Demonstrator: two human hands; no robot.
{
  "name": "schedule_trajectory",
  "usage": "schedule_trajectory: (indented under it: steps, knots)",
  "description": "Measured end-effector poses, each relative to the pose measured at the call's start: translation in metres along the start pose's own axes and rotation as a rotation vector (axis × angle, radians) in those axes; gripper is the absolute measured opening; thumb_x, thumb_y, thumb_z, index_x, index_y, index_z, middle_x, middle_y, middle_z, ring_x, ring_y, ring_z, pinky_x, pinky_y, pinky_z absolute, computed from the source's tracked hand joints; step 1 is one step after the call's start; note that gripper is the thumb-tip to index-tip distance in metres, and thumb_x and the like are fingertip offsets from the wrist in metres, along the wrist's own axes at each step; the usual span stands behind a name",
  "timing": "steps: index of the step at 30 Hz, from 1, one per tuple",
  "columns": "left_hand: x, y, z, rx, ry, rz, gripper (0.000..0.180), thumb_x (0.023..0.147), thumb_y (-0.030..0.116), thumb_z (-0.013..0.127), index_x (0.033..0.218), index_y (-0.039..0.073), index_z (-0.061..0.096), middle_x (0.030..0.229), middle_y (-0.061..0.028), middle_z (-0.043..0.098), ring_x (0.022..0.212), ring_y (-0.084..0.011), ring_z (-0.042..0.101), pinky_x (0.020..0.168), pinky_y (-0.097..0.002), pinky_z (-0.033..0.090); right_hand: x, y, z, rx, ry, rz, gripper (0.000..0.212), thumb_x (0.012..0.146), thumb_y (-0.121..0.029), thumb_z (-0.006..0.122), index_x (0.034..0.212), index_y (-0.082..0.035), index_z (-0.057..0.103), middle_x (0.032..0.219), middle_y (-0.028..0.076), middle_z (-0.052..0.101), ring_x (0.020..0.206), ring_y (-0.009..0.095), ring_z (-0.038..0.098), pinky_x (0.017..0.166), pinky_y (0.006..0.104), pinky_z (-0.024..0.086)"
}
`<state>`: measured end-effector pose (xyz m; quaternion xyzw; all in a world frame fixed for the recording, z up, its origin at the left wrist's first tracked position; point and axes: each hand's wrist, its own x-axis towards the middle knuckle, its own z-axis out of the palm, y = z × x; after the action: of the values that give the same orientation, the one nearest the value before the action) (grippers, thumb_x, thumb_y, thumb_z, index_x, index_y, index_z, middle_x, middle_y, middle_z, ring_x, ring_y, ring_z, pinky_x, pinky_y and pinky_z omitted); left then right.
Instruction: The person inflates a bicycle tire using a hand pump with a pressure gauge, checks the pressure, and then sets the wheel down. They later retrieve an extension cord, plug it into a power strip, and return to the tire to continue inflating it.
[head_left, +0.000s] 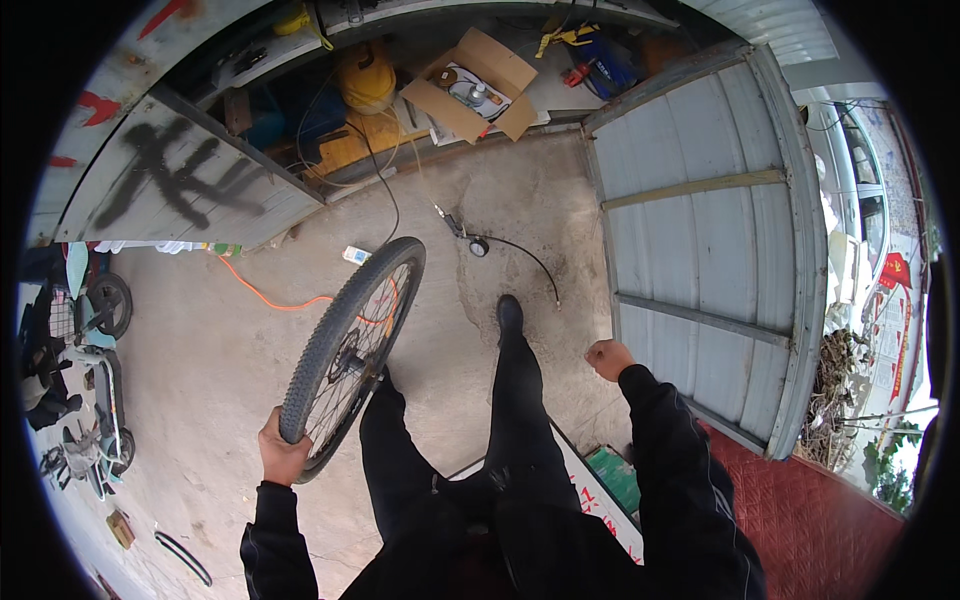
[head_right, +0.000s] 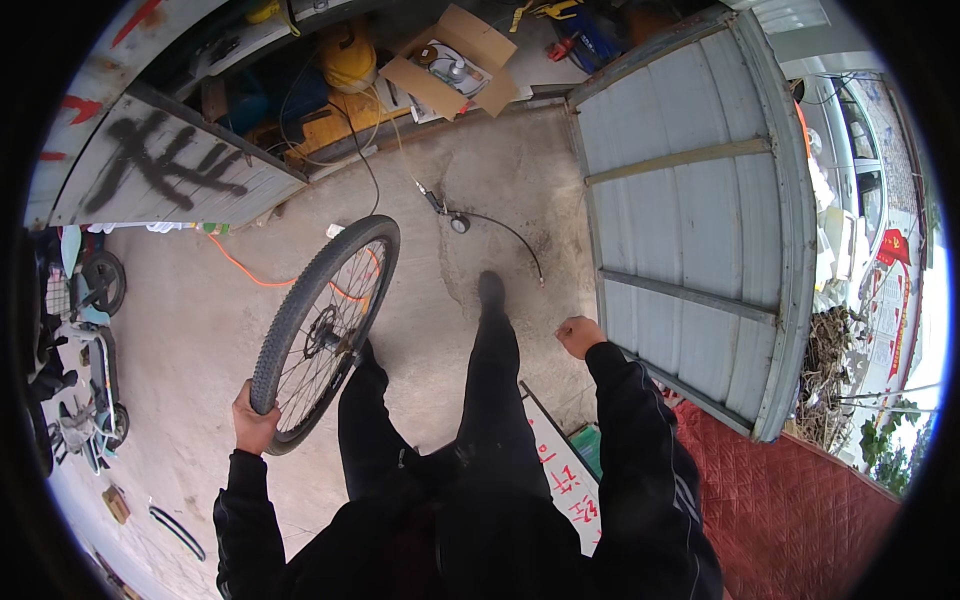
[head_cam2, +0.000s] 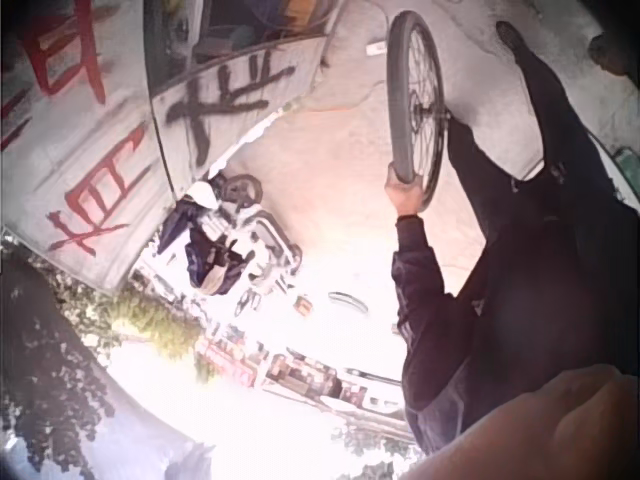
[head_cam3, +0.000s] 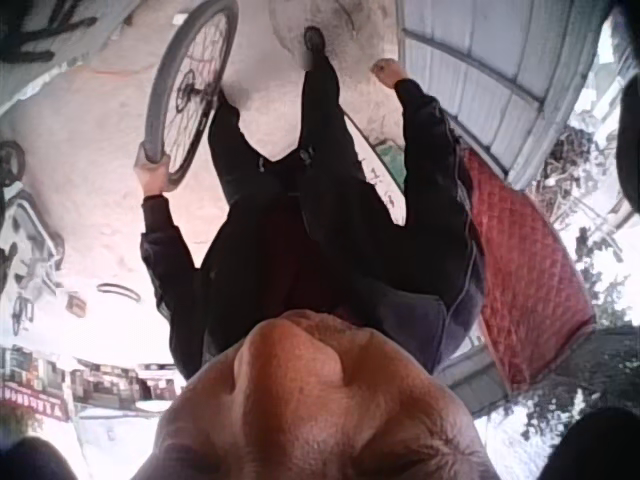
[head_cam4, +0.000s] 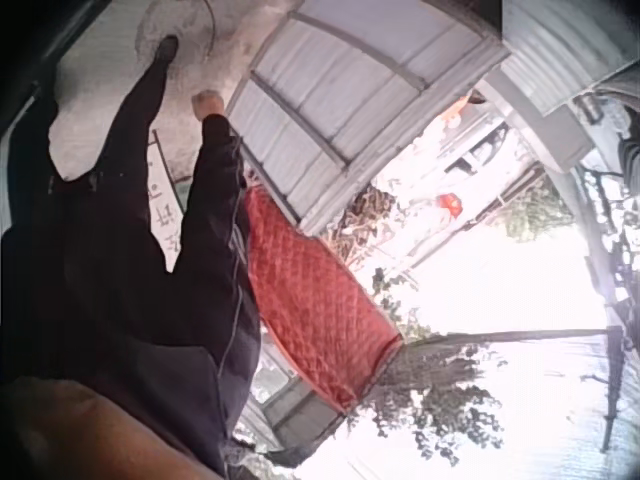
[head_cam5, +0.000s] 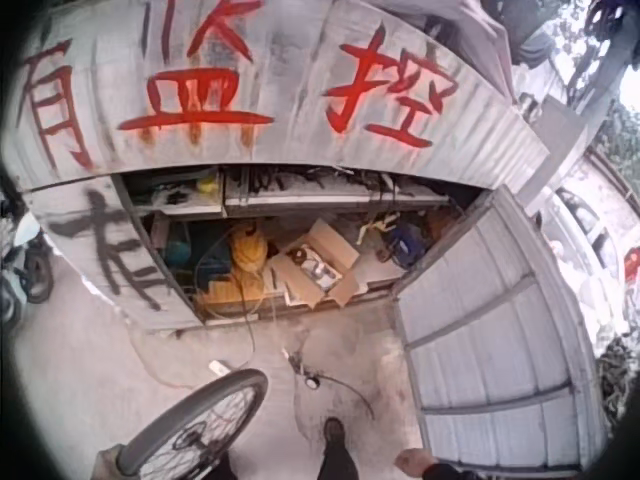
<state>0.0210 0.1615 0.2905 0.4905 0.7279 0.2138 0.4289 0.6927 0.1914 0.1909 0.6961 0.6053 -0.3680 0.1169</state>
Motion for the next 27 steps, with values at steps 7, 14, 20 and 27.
schedule_trajectory:
  steps: [7,14,20,27]
  knots:
    - [0.011,0.023,0.158,-0.136,0.082,-0.297,0.022,0.074,-0.005,0.064,0.094,0.002,0.059,0.078,-0.0041,0.063,0.072,-0.0117,0.057,0.069,-0.0287,0.049,0.189,0.064,0.004,-0.445,-0.426,-0.188,0.027,0.092,-0.026,0.063,0.091,-0.001,0.074,0.104,0.022,0.07,0.099,0.04,0.068,0.087,0.0514,0.055]
    - [-0.025,-0.012,0.259,-0.235,0.188,-0.53,0.034,0.081,-0.002,0.074,0.113,-0.002,0.062,0.099,-0.0092,0.072,0.091,-0.0161,0.069,0.084,-0.0319,0.055,0.278,0.107,0.05,-0.675,-0.547,-0.261,0.016,0.092,-0.015,0.065,0.088,-0.004,0.076,0.09,0.018,0.075,0.087,0.036,0.073,0.077,0.0494,0.059]
    - [-0.06,-0.046,0.28,-0.236,0.549,-0.716,0.051,0.094,0.016,0.072,0.132,-0.009,0.049,0.098,-0.0169,0.07,0.083,-0.0254,0.07,0.08,-0.0376,0.059,0.363,0.154,0.124,-0.932,-0.482,-0.565,0.019,0.093,-0.017,0.062,0.1,-0.005,0.074,0.11,0.015,0.074,0.105,0.029,0.07,0.094,0.0434,0.054]
    - [-0.069,-0.055,0.276,-0.291,0.789,-0.859,0.04,0.098,0.026,0.068,0.125,-0.001,0.056,0.096,-0.0135,0.068,0.08,-0.0235,0.068,0.074,-0.0375,0.059,0.489,0.222,0.236,-1.558,-0.492,-0.879,0.036,0.102,-0.025,0.052,0.128,-0.007,0.07,0.136,0.012,0.064,0.134,0.031,0.052,0.121,0.0472,0.027]
